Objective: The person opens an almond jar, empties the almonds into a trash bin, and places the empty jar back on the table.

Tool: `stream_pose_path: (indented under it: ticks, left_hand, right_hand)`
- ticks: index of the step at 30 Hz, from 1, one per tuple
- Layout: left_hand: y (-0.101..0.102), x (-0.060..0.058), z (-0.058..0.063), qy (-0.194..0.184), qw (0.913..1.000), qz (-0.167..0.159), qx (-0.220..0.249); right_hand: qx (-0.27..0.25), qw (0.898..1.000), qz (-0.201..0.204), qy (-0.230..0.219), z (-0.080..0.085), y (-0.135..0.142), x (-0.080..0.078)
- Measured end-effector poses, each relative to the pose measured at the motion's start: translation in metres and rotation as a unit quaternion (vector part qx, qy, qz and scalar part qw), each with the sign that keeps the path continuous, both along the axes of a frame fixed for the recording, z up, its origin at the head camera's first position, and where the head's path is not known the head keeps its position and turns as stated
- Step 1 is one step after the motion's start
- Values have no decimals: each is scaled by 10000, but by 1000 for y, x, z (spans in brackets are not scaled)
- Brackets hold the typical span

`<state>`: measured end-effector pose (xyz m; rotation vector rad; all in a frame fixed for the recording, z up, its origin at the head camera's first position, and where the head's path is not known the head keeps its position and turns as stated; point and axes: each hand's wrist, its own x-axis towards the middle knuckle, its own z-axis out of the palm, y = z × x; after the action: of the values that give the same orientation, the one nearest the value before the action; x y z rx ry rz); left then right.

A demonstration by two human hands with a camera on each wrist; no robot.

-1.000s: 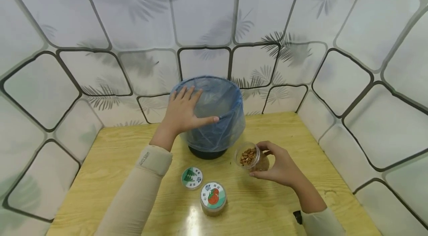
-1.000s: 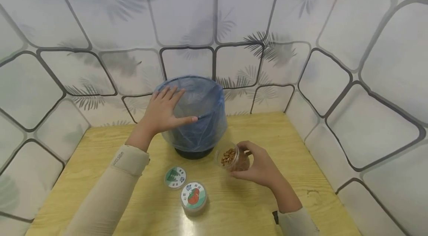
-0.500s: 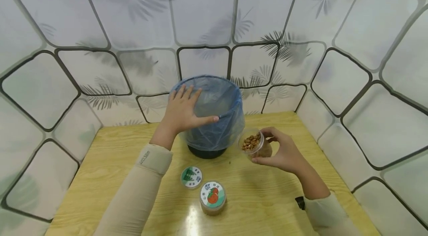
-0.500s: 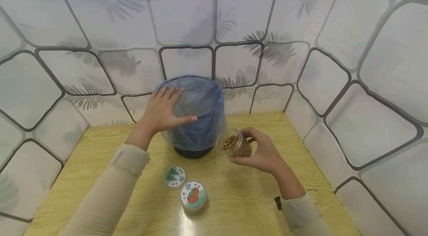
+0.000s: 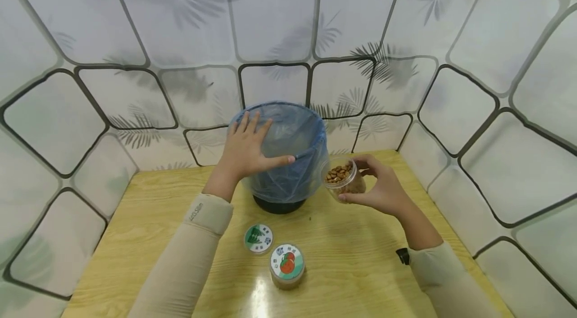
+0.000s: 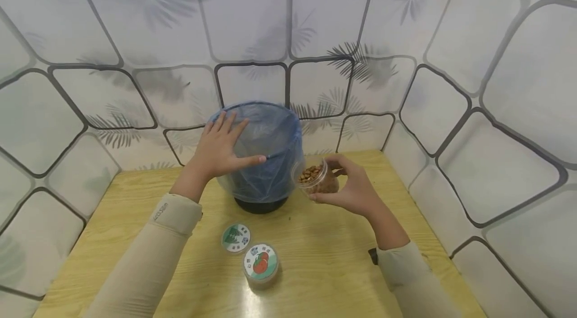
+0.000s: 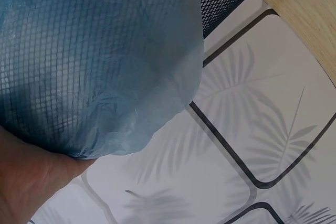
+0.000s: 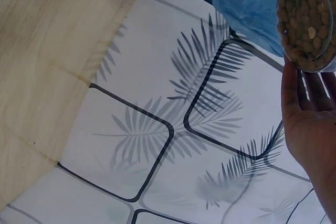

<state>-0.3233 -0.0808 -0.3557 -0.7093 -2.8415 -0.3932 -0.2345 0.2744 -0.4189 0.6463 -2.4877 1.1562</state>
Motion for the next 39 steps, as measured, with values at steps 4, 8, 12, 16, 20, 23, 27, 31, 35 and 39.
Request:
stream_pose_path:
  ticks: [4,8,12,16,20,23,27,31,35,39]
  left_hand:
    - [0,1,1,-11,10000,-2,1]
    - [0,0,0,3,10000,-2,32]
    - [-1,0,-2,19,10000,49,29]
    - [-2,-1,-3,-23,10000,58,-11]
    - [-1,-1,-2,-66,10000,29,5]
    - [-1,-1,-1,-75,10000,10,25]
    - [-1,-1,-1,-50,10000,-10,35]
    - [-2,-1,0,-7,10000,-35,4]
    - [-2,0,1,22,10000,-59,10]
    - [-3,1,1,13,10000,-65,50]
  right_hand:
    - [-40,10000,-2,-23,7,-1,-6]
    - [-119,9999,-70,-11,13,-3,-11]
    - [-247,9996,-87,108,20,-9,-17]
    - [-416,9987,-105,290,24,-14,-23]
    - [-503,9977,-135,433,29,-17,-29]
    - [-535,9972,-143,493,33,-19,-32]
    - [-506,9972,-221,508,39,-21,-34]
    - [-480,9970,-304,521,47,-23,-36]
    - [-468,9967,-343,569,54,-23,-39]
    - [-305,9963,-423,681,61,-25,-42]
